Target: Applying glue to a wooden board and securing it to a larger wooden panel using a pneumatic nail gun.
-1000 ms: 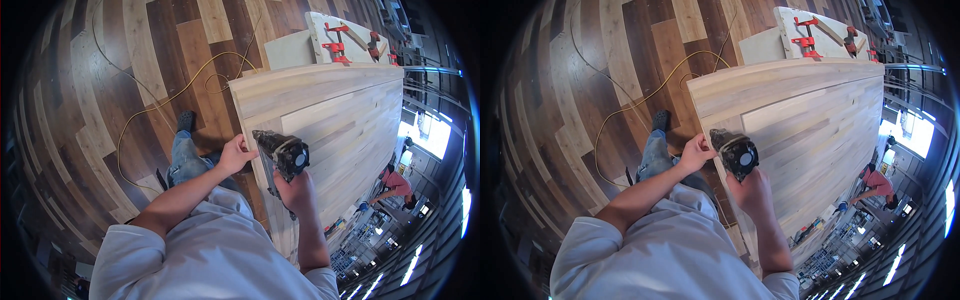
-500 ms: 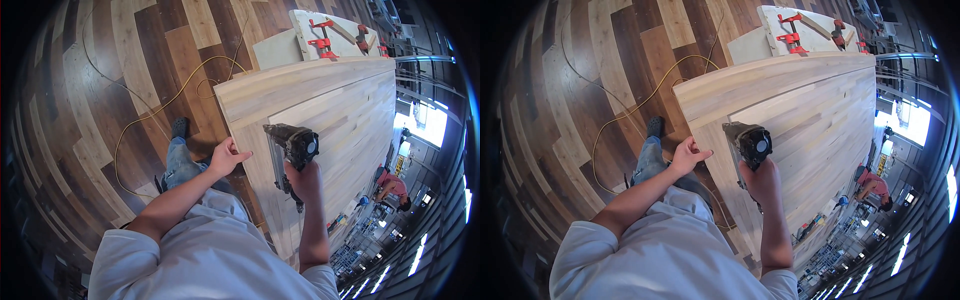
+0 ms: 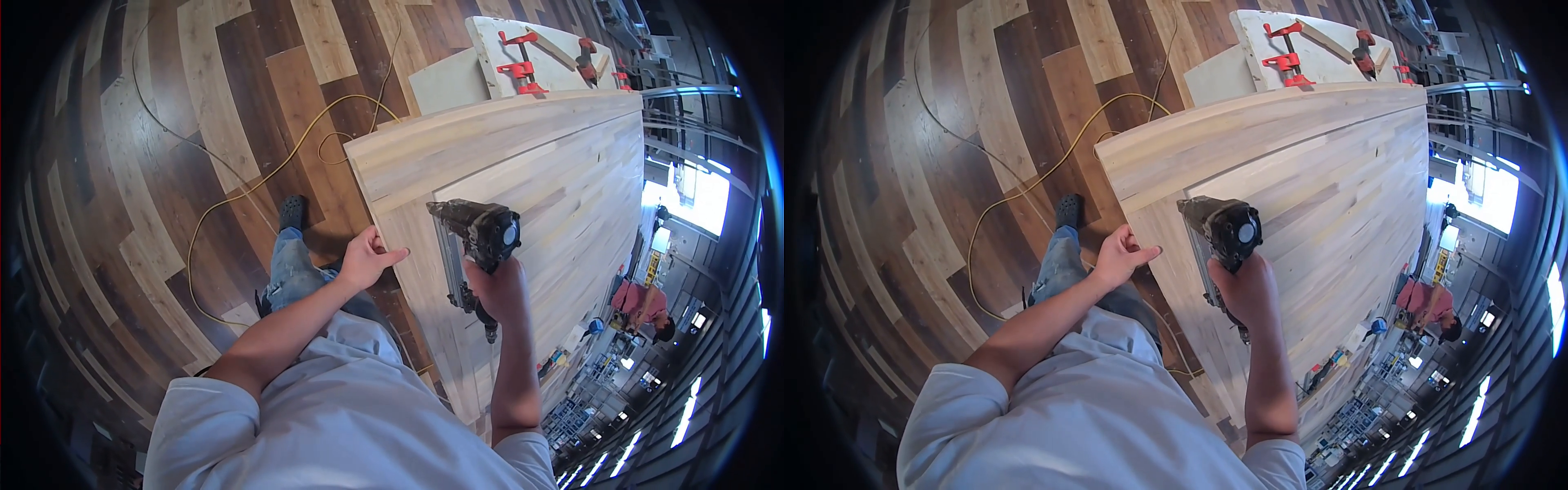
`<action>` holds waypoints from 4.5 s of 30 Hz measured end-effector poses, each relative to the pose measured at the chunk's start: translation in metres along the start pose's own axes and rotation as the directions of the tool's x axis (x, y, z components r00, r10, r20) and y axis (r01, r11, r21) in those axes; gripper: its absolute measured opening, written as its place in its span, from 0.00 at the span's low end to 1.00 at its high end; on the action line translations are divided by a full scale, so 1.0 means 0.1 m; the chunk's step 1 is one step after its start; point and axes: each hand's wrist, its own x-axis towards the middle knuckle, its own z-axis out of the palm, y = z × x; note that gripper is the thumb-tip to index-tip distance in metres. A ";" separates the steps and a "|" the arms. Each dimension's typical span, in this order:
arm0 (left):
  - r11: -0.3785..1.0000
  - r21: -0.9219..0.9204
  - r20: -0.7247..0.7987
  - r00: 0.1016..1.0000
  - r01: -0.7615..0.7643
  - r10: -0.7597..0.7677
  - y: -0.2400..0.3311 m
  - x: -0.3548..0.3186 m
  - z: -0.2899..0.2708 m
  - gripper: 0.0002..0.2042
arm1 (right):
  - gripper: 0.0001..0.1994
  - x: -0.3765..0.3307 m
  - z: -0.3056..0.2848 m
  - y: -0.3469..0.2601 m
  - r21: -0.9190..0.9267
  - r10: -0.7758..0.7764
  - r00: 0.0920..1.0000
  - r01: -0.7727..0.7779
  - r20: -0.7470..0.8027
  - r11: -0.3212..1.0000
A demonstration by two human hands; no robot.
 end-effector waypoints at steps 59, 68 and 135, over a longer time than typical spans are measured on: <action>-0.621 0.013 0.776 0.399 -0.784 -0.488 -0.59 -0.54 1.36 0.41 | 0.18 -3.84 0.87 2.88 0.540 0.366 0.882 -0.162 -0.295 0.826; -0.285 0.047 0.875 0.177 -0.957 -0.451 -1.23 -0.60 1.53 0.38 | 0.17 -4.01 0.98 2.78 0.463 0.368 0.881 -0.205 -0.296 0.863; -0.414 0.157 0.923 0.282 -0.897 -0.260 -1.61 -0.84 1.37 0.41 | 0.21 -4.26 1.16 2.97 0.500 0.160 0.957 -0.018 -0.243 0.866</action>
